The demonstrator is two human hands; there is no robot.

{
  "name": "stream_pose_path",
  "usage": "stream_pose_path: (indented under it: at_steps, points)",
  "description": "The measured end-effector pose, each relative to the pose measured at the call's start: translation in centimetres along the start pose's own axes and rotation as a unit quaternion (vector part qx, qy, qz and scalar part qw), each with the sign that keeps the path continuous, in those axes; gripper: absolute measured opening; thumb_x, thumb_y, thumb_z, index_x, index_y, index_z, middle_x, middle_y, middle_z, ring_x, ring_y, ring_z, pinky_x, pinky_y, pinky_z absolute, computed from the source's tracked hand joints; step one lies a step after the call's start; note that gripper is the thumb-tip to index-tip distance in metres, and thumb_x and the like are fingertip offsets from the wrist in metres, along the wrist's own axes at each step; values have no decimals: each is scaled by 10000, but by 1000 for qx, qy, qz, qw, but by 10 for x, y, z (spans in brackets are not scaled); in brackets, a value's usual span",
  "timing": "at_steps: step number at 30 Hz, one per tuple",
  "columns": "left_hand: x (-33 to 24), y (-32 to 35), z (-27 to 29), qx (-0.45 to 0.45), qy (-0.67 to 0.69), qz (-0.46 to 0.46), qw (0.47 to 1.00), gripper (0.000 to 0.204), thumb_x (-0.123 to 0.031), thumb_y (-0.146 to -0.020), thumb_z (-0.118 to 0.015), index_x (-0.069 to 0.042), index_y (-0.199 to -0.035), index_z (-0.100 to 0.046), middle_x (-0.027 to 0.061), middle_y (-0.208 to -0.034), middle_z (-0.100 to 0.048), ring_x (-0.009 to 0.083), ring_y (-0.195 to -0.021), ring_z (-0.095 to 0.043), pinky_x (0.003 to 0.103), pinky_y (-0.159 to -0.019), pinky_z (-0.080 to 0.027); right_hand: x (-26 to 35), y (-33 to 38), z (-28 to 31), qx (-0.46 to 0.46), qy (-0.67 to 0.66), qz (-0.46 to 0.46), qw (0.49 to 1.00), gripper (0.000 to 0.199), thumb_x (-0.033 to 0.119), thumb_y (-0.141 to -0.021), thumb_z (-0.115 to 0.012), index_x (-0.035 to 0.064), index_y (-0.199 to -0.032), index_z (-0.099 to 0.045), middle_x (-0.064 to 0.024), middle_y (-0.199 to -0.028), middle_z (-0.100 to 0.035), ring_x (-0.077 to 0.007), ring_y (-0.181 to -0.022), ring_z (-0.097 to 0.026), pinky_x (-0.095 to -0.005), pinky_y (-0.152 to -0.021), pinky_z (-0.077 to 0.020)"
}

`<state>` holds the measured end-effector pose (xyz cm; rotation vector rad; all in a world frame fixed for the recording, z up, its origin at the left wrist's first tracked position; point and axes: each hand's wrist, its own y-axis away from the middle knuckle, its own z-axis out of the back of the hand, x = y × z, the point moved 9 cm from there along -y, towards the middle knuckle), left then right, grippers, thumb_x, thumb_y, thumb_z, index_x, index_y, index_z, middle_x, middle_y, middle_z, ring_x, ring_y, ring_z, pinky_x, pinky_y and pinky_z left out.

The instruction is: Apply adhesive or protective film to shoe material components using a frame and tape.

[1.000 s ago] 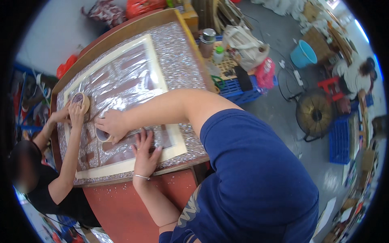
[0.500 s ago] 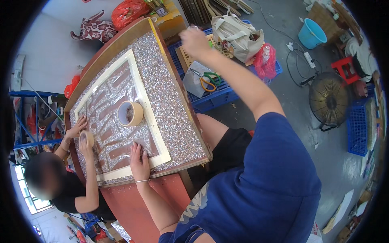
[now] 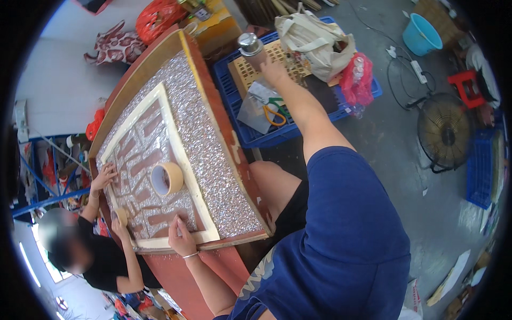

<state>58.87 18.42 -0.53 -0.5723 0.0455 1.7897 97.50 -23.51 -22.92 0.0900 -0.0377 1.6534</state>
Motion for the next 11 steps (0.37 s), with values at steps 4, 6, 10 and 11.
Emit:
stream_pose_path:
  at_steps: [4,6,10,11]
  points:
    - [-17,2,12,-65,43,-105,991,173,-19,-901,-537,87,-1005,-626,202,-1032,-660,329,-962,-640,386,-834,-506,2,55,62,-31,-107,75,991,272,125,-781,-587,9,-1024,-548,-210,-1044,-551,-355,-919,-614,-421,-755,-520]
    - [-31,1,18,-95,121,-74,985,194,2,-901,-516,117,-1039,-590,225,-1109,-628,341,-1019,-616,407,-881,-492,9,100,123,-83,-156,119,977,281,156,-726,-628,10,-956,-559,-220,-919,-576,-361,-820,-635,-432,-677,-530]
    - [-196,15,21,-61,178,-385,904,314,-61,-893,-547,81,-1172,-521,248,-1215,-563,424,-1171,-517,512,-1005,-394,40,205,236,-124,-206,187,953,379,363,-701,-699,60,-906,-600,-156,-928,-566,-316,-815,-620,-419,-691,-523]
    - [-236,17,10,-12,193,-388,901,450,-153,-867,-610,46,-1244,-470,233,-1287,-510,420,-1222,-466,538,-1043,-323,17,216,252,-143,-186,166,958,379,363,-701,-699,60,-906,-600,-156,-928,-566,-316,-815,-620,-419,-691,-523]
